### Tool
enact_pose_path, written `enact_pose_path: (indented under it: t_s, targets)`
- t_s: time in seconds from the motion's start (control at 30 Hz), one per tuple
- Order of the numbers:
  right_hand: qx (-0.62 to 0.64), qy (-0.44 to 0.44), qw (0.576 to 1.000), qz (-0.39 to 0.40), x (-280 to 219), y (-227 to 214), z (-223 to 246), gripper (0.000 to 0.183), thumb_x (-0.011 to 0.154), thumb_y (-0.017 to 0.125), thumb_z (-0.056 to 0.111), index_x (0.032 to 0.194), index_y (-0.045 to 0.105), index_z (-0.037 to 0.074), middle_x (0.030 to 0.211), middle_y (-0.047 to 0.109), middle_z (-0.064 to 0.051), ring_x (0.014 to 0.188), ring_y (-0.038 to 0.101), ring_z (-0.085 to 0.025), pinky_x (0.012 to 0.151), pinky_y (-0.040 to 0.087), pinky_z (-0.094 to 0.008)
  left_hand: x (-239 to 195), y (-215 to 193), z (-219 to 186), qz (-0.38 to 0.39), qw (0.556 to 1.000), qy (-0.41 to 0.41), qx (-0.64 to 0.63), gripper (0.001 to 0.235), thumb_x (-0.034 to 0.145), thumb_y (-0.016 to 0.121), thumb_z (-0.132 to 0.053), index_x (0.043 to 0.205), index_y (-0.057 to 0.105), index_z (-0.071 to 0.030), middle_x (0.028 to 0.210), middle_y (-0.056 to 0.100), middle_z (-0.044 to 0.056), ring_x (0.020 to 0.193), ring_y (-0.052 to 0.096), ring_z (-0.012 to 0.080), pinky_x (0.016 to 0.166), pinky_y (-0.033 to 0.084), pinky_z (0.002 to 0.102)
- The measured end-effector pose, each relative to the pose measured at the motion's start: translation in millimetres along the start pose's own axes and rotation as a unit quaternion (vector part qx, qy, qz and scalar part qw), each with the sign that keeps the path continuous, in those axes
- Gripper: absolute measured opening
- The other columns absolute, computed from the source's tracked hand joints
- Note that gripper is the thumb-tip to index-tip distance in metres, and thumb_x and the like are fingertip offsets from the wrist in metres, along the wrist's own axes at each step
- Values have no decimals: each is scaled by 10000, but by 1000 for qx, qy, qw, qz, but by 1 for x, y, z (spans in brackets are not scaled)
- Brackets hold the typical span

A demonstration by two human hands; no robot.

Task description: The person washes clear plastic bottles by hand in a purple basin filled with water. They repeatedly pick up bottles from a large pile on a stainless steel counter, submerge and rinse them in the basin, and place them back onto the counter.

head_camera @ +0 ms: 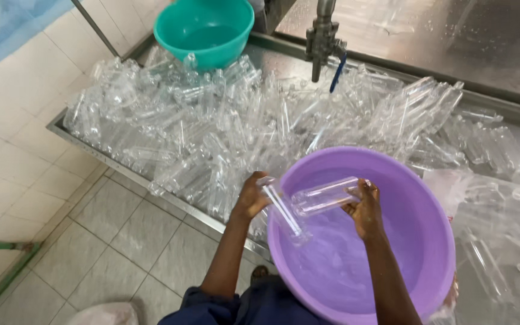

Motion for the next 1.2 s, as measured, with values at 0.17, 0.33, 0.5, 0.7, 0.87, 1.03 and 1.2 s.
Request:
enact_pose_path:
  t_s: [0.17,0.33,0.5,0.7,0.87,1.03,1.2]
  targets:
    - [54,-129,989,-47,42,106,9,902,1030,868,517,1576,200,254,1442,422,-270,1185,660,-509,1028,570,-717,30,-66,-96,-40,989,143,16,278,915,848,-433,1057,711,-237,958,702,3,857,720,221,807,639,459]
    - [155,-196,961,-116,136,158,-15,1070,999,970,436,1563,86,219,1485,250,-343,1199,635,-564,1094,509,-759,81,-54,-175,-105,936,335,4,391,979,843,-531,1128,613,-253,1041,719,9,1012,688,255,1056,467,589]
    - [143,9,989,42,146,193,-34,516,976,870,406,1281,519,183,1261,542,-161,1156,701,-367,1051,623,-453,128,-26,-197,-121,894,428,-56,445,1039,816,-450,1323,529,-263,1350,730,36,1237,656,229,1213,207,666]
    - [30,6,998,56,38,142,-13,346,1032,745,365,1296,672,153,1185,795,-170,1066,809,-297,958,663,-414,175,19,-174,-60,854,516,-14,486,1062,811,-94,1271,379,-170,1758,346,236,1554,436,290,1243,389,432]
    - [-27,-11,999,-36,-25,18,-33,400,1032,760,318,1360,667,108,1154,793,-177,1026,811,-284,899,651,-376,213,37,-156,-45,767,547,333,632,876,938,-106,1280,454,-150,1772,205,298,1667,192,424,1369,141,563]
    - [-24,-62,979,-194,-102,-108,-32,343,1055,752,242,1352,677,89,1109,794,-170,960,805,-240,799,642,-288,187,54,-112,-66,663,555,498,427,822,905,-125,1103,585,-141,1613,404,303,1588,346,485,1333,220,599]
    - [-48,-186,929,-317,-203,-202,23,285,1088,707,325,1275,687,111,1078,776,-101,936,778,-143,796,622,-201,60,124,-14,78,734,484,470,174,1007,699,-172,1170,660,-126,1253,740,219,1176,744,366,961,580,412]
Point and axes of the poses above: each hand's wrist, its own x-axis towards the middle knuckle, its own y-axis out of the palm, z = x × y, the point moved 5 cm from there along x, towards the middle knuckle
